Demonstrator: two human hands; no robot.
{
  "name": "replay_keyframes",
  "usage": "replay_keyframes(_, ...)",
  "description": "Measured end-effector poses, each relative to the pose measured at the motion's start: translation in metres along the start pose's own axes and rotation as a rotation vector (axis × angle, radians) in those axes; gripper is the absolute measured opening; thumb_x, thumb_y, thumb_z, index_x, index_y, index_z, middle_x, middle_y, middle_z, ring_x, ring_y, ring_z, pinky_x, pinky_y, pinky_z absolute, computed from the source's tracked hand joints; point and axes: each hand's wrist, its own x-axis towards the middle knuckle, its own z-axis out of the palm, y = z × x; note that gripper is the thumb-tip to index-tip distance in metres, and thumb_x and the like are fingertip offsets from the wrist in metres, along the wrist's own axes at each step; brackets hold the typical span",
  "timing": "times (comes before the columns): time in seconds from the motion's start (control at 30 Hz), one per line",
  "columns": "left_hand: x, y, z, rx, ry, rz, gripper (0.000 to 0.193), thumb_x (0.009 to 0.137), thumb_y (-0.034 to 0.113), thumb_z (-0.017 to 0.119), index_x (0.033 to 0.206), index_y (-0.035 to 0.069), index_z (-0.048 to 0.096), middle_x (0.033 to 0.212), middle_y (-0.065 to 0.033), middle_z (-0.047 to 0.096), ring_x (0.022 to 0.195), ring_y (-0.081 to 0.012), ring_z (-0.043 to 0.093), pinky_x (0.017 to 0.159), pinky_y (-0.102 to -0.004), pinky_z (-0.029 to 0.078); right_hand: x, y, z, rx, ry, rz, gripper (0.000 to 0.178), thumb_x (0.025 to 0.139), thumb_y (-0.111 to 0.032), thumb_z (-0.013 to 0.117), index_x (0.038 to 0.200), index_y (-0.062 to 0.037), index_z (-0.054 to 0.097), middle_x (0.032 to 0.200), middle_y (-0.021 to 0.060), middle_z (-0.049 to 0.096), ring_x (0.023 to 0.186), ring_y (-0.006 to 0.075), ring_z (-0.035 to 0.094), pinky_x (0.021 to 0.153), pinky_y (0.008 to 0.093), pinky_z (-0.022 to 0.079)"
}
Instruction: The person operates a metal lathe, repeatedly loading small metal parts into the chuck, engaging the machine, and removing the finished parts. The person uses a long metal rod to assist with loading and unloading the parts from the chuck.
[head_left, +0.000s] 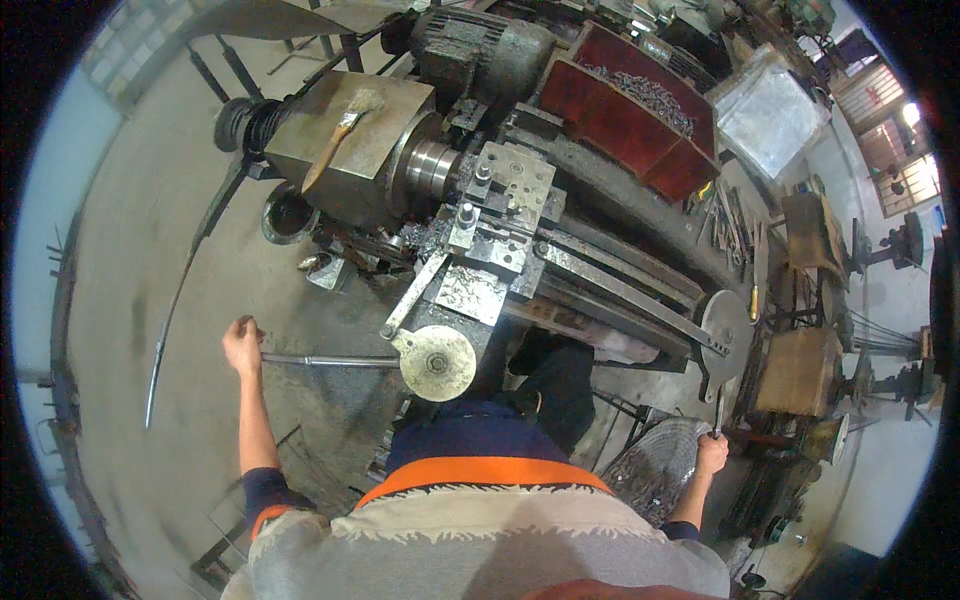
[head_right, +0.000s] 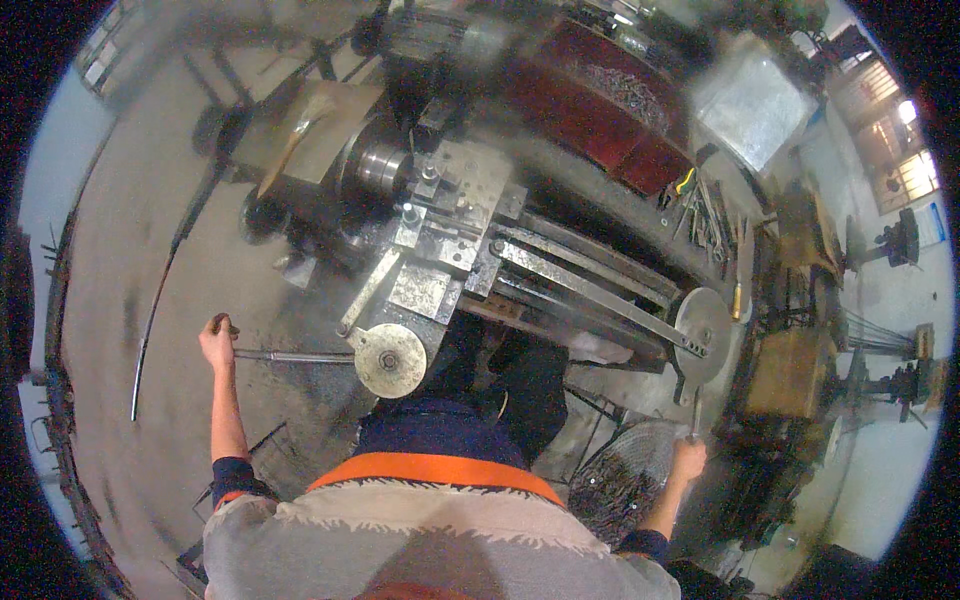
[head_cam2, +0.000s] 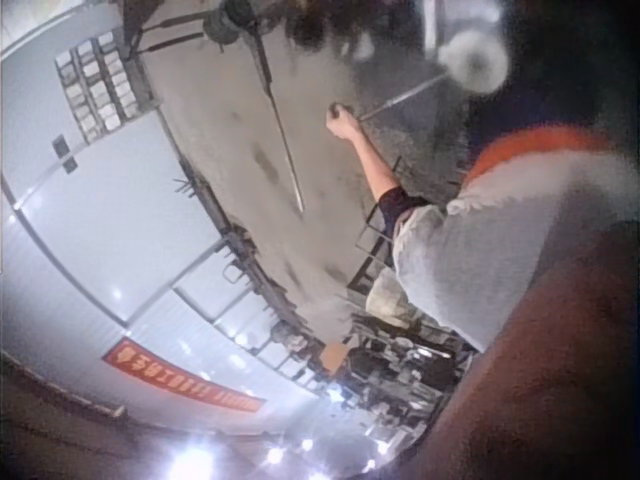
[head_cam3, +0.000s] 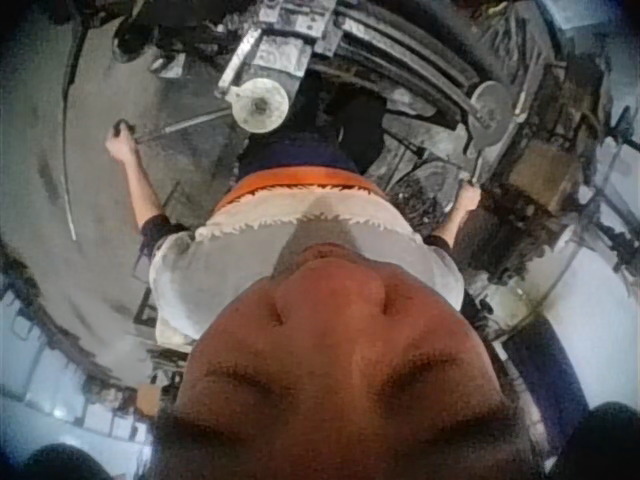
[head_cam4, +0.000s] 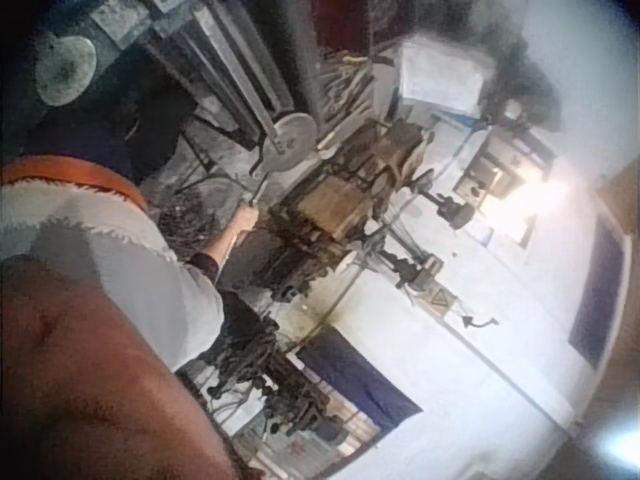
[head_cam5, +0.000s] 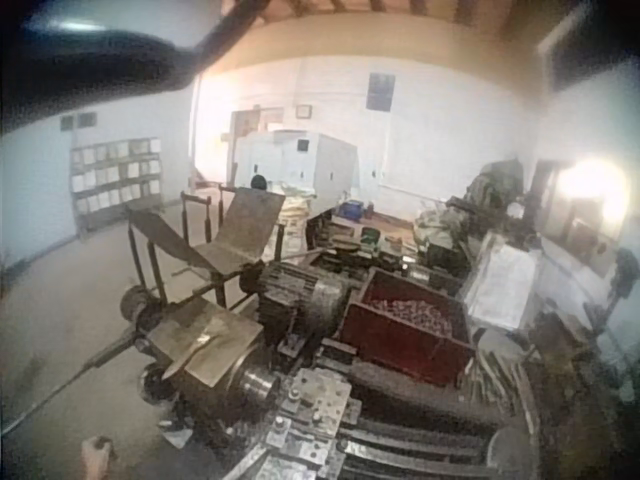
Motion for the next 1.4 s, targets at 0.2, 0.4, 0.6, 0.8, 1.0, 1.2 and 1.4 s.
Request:
replay_keyframes(0.2,0.011,0.0,0.007,-0.044,0.0,0.025,0.023,0.08,0.011,0.055,0.095,-0.003,0.064,0.066,-0.0108,0.063,0.059,-0.0149,0.062,0.055,-0.0262,0.049,-0.002,0.006,0.011,0.17,0.044,-0.028,0.025,0.063,-0.024,0.056,0.077,-0.0045,0.063,0.083,0.0222,0.062,0.082,0.0416,0.059,0.074,0.0478,0.046)
replay_keyframes(0.4,0.014,-0.001,0.011,-0.099,-0.014,0.012,0.023,0.08,0.008,0.055,0.098,-0.005,0.062,0.069,-0.012,0.063,0.061,-0.0163,0.062,0.055,-0.0264,0.05,0.002,0.014,0.02,0.127,0.096,-0.024,0.027,0.062,-0.025,0.054,0.077,-0.0035,0.063,0.079,0.022,0.062,0.079,0.043,0.059,0.071,0.0482,0.045)
replay_keyframes(0.6,0.008,-0.009,-0.007,-0.242,-0.016,-0.008,0.026,0.082,0.014,0.057,0.098,-0.006,0.06,0.073,-0.013,0.063,0.061,-0.0167,0.062,0.054,-0.0265,0.05,0.008,0.007,0.007,0.093,0.127,-0.003,0.033,0.063,-0.03,0.053,0.08,-0.0038,0.064,0.081,0.0224,0.062,0.08,0.042,0.06,0.07,0.049,0.046)
replay_keyframes(0.8,-0.031,0.0,0.012,-0.533,0.154,-0.438,0.022,0.082,0.018,0.055,0.076,-0.003,0.052,0.06,-0.0096,0.056,0.048,-0.0191,0.056,0.042,-0.0284,0.042,0.083,0.037,0.008,-0.08,-0.042,-0.009,0.042,0.067,-0.038,0.052,0.088,-0.0036,0.064,0.089,0.0208,0.063,0.086,0.0402,0.059,0.076,0.0486,0.047)
replay_keyframes(1.0,0.036,0.036,0.082,-0.4,0.054,-0.255,0.012,0.066,0.0,0.05,0.065,-0.009,0.045,0.058,-0.0174,0.055,0.047,-0.0226,0.056,0.042,-0.0336,0.045,0.143,0.053,0.029,-0.107,-0.008,-0.109,0.038,0.069,-0.033,0.05,0.088,-0.0017,0.063,0.091,0.0228,0.063,0.088,0.04,0.06,0.078,0.0468,0.047)
replay_keyframes(1.2,0.064,0.109,0.124,-0.407,-0.133,-0.15,0.009,0.073,0.005,0.05,0.072,-0.004,0.053,0.062,-0.0102,0.054,0.054,-0.021,0.058,0.049,-0.0327,0.048,0.112,0.041,0.032,-0.021,0.042,-0.106,0.039,0.071,-0.033,0.05,0.078,0.0028,0.061,0.075,0.0248,0.062,0.075,0.0431,0.061,0.071,0.0477,0.049)
replay_keyframes(1.4,0.054,0.119,0.128,-0.496,-0.227,-0.118,0.018,0.076,0.008,0.05,0.087,-0.006,0.053,0.068,-0.0114,0.056,0.055,-0.0218,0.058,0.052,-0.0335,0.051,0.046,0.035,0.024,-0.055,0.03,0.031,0.039,0.069,-0.032,0.051,0.082,0.0022,0.064,0.084,0.0262,0.063,0.082,0.0432,0.061,0.075,0.0485,0.048)
